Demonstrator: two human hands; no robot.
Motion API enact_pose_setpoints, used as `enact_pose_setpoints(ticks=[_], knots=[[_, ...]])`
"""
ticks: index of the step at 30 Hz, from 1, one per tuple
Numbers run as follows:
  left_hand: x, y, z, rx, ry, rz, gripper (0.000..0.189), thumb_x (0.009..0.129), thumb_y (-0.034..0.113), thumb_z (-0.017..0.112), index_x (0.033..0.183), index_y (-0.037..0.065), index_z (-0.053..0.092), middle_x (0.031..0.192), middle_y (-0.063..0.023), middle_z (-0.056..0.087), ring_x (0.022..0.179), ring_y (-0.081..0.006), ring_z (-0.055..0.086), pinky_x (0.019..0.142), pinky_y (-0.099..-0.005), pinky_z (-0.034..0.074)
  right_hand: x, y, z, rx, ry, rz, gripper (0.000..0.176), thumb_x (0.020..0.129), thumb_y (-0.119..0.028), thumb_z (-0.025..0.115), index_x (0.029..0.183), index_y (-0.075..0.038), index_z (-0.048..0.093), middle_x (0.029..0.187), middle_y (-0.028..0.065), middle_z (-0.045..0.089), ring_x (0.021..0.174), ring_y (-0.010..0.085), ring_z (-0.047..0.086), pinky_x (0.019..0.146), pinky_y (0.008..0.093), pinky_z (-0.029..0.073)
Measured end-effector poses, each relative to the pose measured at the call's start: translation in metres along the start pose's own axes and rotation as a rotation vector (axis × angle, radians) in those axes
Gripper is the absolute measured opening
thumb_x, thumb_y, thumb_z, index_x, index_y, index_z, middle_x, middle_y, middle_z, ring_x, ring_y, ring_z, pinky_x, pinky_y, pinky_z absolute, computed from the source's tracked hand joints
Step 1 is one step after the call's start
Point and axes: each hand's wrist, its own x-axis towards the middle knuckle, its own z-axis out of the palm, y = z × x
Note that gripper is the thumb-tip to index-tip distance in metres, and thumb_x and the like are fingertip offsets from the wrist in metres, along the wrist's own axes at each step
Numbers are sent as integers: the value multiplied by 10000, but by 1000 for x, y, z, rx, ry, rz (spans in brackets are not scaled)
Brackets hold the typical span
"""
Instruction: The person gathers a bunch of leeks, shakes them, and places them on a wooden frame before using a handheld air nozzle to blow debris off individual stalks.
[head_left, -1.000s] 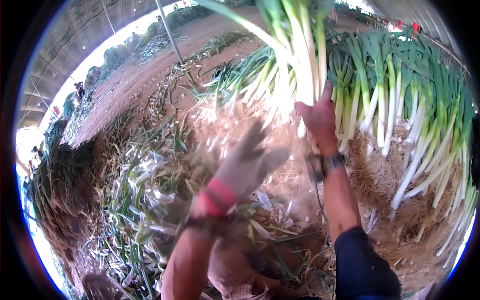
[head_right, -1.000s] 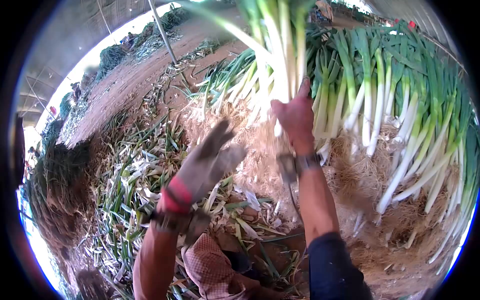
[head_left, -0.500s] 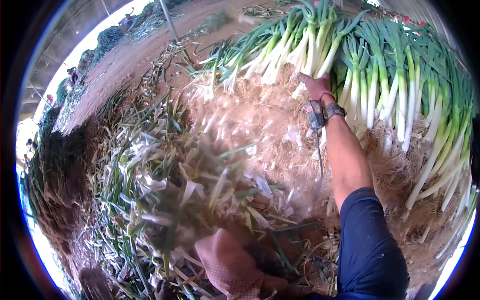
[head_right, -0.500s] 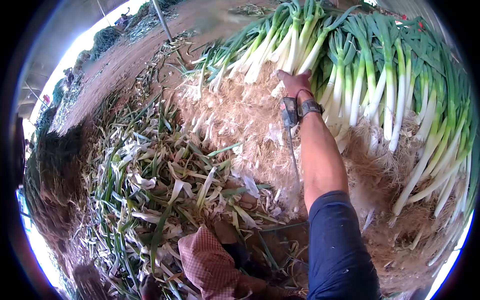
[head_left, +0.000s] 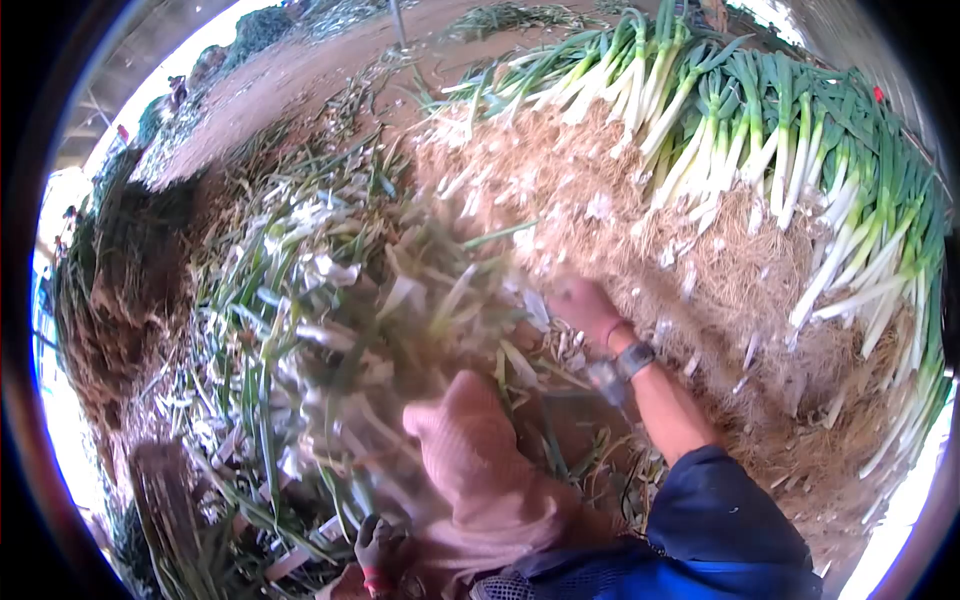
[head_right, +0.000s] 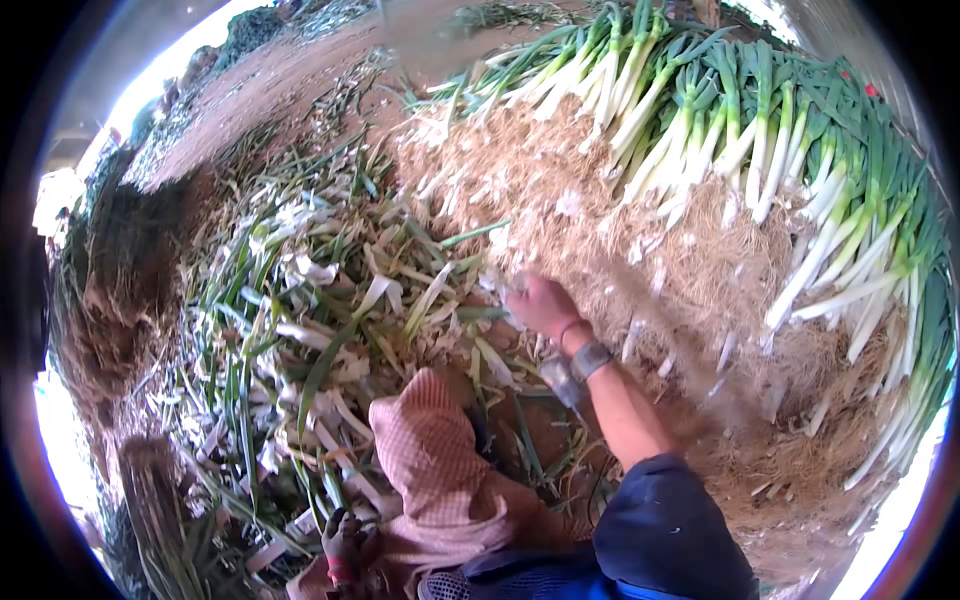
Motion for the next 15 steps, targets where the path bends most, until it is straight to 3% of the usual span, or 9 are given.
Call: enact_pose_setpoints(ticks=[1,3,6,8,9,10,11,14,15], knots=[[-25,63,23,-224,-14,-283,281,964,131,752,1225,52,685,1001,-67,699,829,-142,679,735,-314,598,-25,11,28,-11,-75,-60,471,941,-418,683,1218,-40,739,976,177,765,879,332,747,816,439,586],[-38,46,3,-197,-78,-216,270,1029,131,681,1286,53,652,871,29,620,726,-109,624,676,-303,585,-77,9,66,-232,-334,16,491,928,-452,694,1190,-40,743,1101,212,759,989,406,736,867,480,578],[-65,40,-9,-53,7,-46,181,940,73,730,1119,52,751,1068,-52,703,919,-144,674,740,-282,570,-138,47,121,-278,-479,-182,511,904,-462,660,1188,-43,733,1088,269,750,1017,428,732,902,505,571],[-80,79,-3,-75,-43,-197,154,934,12,701,1076,40,753,1045,-44,691,881,-144,645,717,-310,557,-184,57,145,-444,-714,-157,459,926,-446,631,1177,-80,749,1088,259,755,1028,424,735,913,523,569],[-79,49,-14,-51,-1,-98,85,980,12,668,1024,23,741,971,-14,685,833,-114,625,689,-281,528,-208,54,152,-422,-759,-160,459,926,-446,631,1177,-80,749,1088,259,755,1028,424,735,913,523,569],[-85,72,-11,-193,21,-309,85,1017,36,658,1054,15,732,918,9,671,802,-108,620,697,-270,522,-220,43,146,-390,-821,-139,506,934,-493,647,1184,-66,749,1122,252,750,1039,430,725,936,511,561],[-74,28,-35,-154,-36,-262,330,1025,144,725,1326,30,653,1060,-6,731,807,-92,662,657,-257,557,-228,39,142,-363,-873,-116,556,941,-540,662,1191,-51,749,1156,246,745,1050,436,715,960,500,552],[-79,31,-21,-10,-83,-232,316,1029,109,718,1323,2,669,1068,6,724,812,-74,642,708,-223,535,-264,165,228,-372,-692,-519,272,922,-282,634,1072,-103,775,990,189,766,929,408,748,821,583,566],[-80,32,-17,-3,-152,-205,310,1033,96,710,1323,-7,673,1086,0,726,843,-80,652,745,-218,534,-267,148,219,-366,-707,-516,272,922,-282,634,1072,-103,775,990,189,766,929,408,748,821,583,566]])
